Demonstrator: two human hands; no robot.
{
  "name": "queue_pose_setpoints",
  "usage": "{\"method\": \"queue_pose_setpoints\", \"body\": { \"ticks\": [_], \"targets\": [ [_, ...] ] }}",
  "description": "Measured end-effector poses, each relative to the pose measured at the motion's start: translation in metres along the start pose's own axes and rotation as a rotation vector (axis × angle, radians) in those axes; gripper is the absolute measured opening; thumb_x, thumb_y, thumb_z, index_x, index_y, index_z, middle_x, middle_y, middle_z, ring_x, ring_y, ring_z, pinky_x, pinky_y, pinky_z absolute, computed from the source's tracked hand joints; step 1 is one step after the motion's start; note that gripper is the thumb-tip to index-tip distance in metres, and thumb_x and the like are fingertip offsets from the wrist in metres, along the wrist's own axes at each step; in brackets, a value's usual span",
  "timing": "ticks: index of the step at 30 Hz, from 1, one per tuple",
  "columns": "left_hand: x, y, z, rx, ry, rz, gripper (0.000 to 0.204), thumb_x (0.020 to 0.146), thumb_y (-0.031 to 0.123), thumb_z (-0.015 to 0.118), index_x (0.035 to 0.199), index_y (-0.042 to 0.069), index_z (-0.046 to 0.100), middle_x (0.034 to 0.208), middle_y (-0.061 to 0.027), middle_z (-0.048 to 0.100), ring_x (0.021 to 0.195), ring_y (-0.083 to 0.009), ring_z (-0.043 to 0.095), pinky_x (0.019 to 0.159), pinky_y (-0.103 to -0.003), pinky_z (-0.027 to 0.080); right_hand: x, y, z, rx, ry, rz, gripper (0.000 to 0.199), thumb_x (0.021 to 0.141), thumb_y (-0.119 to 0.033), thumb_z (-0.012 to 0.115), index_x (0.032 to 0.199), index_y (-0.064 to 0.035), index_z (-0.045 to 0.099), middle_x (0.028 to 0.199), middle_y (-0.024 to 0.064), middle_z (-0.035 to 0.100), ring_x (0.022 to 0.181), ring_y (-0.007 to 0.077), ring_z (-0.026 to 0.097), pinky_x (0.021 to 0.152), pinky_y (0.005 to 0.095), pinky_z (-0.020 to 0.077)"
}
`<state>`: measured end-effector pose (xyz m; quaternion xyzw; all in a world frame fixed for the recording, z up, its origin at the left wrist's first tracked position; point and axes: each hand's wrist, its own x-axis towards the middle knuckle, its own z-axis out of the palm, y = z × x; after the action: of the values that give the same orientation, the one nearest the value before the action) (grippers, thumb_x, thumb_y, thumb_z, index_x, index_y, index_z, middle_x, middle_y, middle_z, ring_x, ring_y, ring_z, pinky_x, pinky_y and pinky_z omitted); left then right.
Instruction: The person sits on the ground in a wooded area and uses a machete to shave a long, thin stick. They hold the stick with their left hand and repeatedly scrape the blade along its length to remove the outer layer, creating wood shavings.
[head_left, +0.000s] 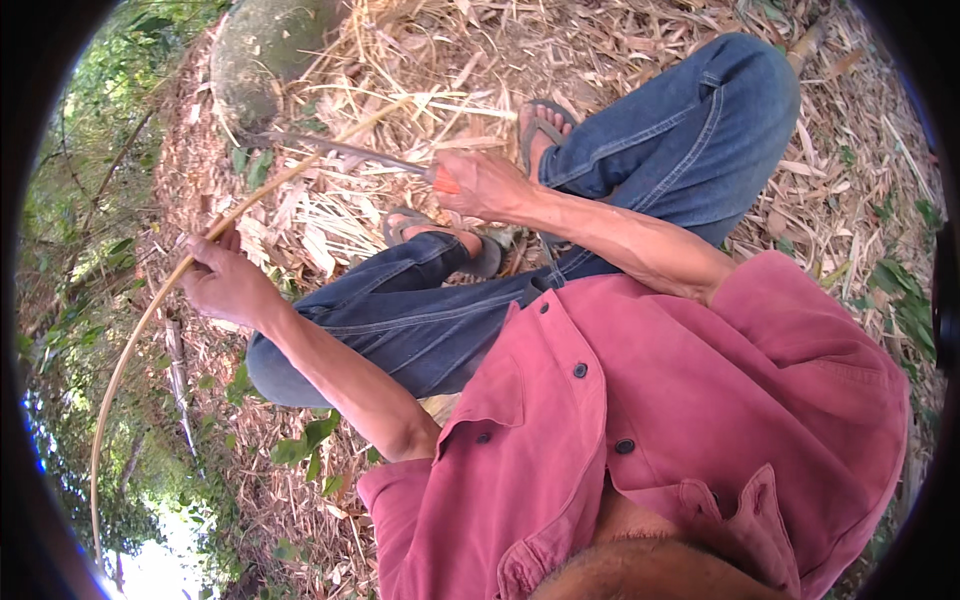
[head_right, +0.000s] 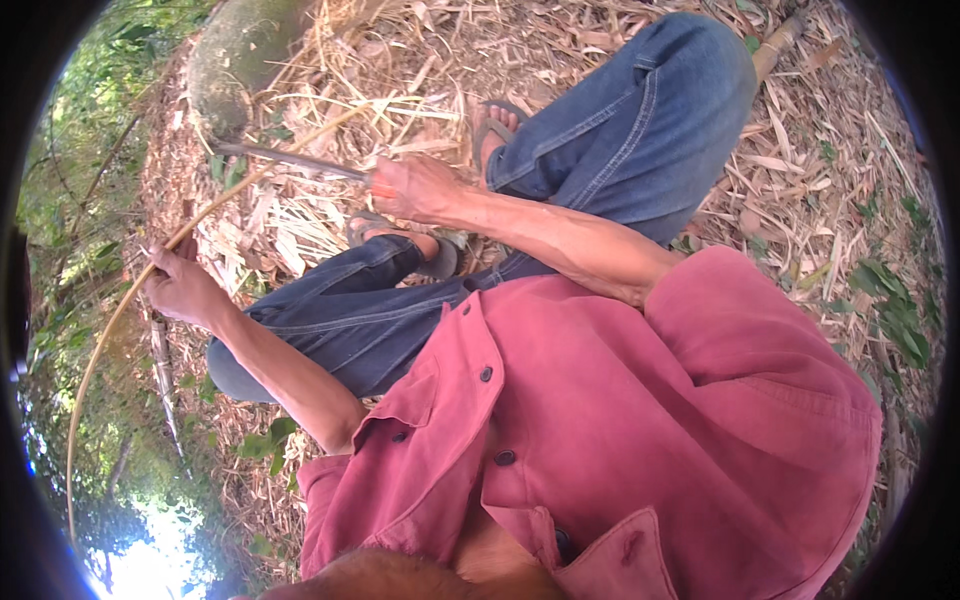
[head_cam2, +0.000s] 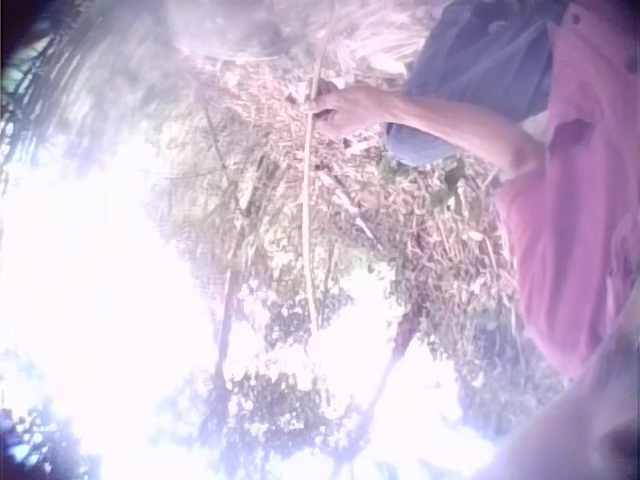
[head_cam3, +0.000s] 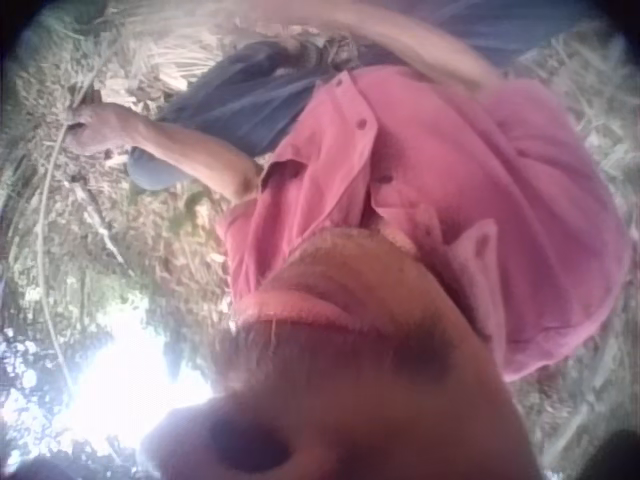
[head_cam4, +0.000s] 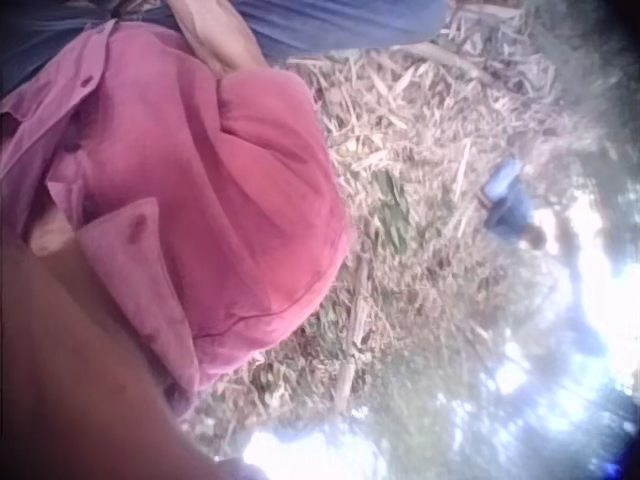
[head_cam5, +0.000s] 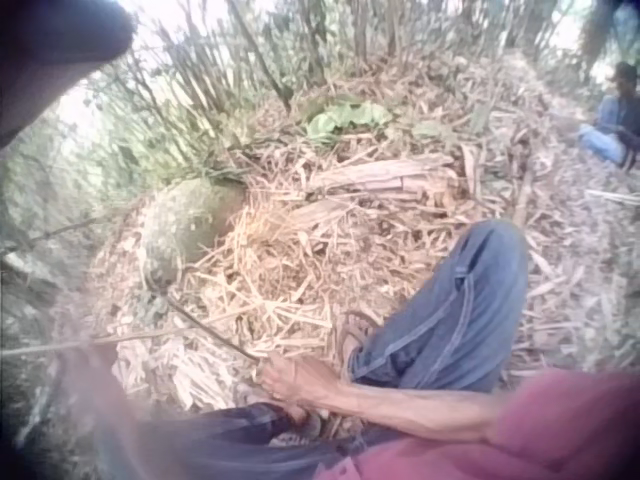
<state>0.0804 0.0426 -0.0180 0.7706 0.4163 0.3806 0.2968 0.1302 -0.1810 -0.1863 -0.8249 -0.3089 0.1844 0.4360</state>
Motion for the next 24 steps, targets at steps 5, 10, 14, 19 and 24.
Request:
{"method": "queue_pose_setpoints", "body": {
  "ticks": [5,10,14,19,24],
  "targets": [
    [0.000,0.005,0.001,-0.001,-0.021,0.037,0.030,0.094,0.017,0.045,0.093,-0.012,0.052,0.083,-0.0238,0.062,0.075,-0.0259,0.067,0.066,-0.030,0.061,0.002,-0.007,-0.007,0.002,-0.130,0.087,0.034,0.075,-0.027,0.062,0.094,-0.0016,0.048,0.075,0.0232,0.060,0.071,0.0401,0.061,0.063,0.0480,0.0473],
    [0.000,0.006,0.003,-0.065,-0.052,0.076,0.031,0.094,0.017,0.047,0.089,-0.013,0.051,0.082,-0.0259,0.062,0.075,-0.0282,0.067,0.064,-0.030,0.061,0.009,0.015,-0.006,-0.102,-0.105,0.062,0.030,0.077,-0.026,0.058,0.090,-0.0017,0.048,0.072,0.0216,0.060,0.069,0.0399,0.060,0.063,0.0476,0.0473],
    [0.002,0.008,0.005,-0.096,-0.066,0.081,0.035,0.093,0.020,0.050,0.087,-0.014,0.049,0.082,-0.0265,0.060,0.075,-0.0303,0.067,0.065,-0.031,0.061,0.010,-0.020,-0.023,-0.163,-0.156,-0.003,0.029,0.077,-0.026,0.058,0.092,-0.0019,0.053,0.067,0.0163,0.059,0.067,0.0332,0.062,0.058,0.0441,0.0496],
    [0.007,-0.002,0.003,-0.202,-0.066,0.054,0.037,0.091,0.023,0.054,0.090,-0.014,0.048,0.085,-0.0254,0.059,0.075,-0.0311,0.067,0.064,-0.032,0.061,0.030,0.012,-0.042,-0.346,-0.209,0.110,0.031,0.081,-0.022,0.055,0.098,0.0038,0.058,0.073,0.0152,0.059,0.069,0.0318,0.062,0.059,0.0435,0.0514],
    [0.005,-0.005,0.002,-0.181,-0.063,0.100,0.036,0.092,0.024,0.052,0.088,-0.012,0.050,0.081,-0.0226,0.061,0.072,-0.0267,0.067,0.061,-0.030,0.061,0.015,-0.020,-0.054,-0.273,-0.186,-0.140,0.023,0.082,-0.023,0.054,0.086,-0.0001,0.052,0.067,0.0141,0.058,0.064,0.0287,0.060,0.056,0.0421,0.0505]
  ]
}}
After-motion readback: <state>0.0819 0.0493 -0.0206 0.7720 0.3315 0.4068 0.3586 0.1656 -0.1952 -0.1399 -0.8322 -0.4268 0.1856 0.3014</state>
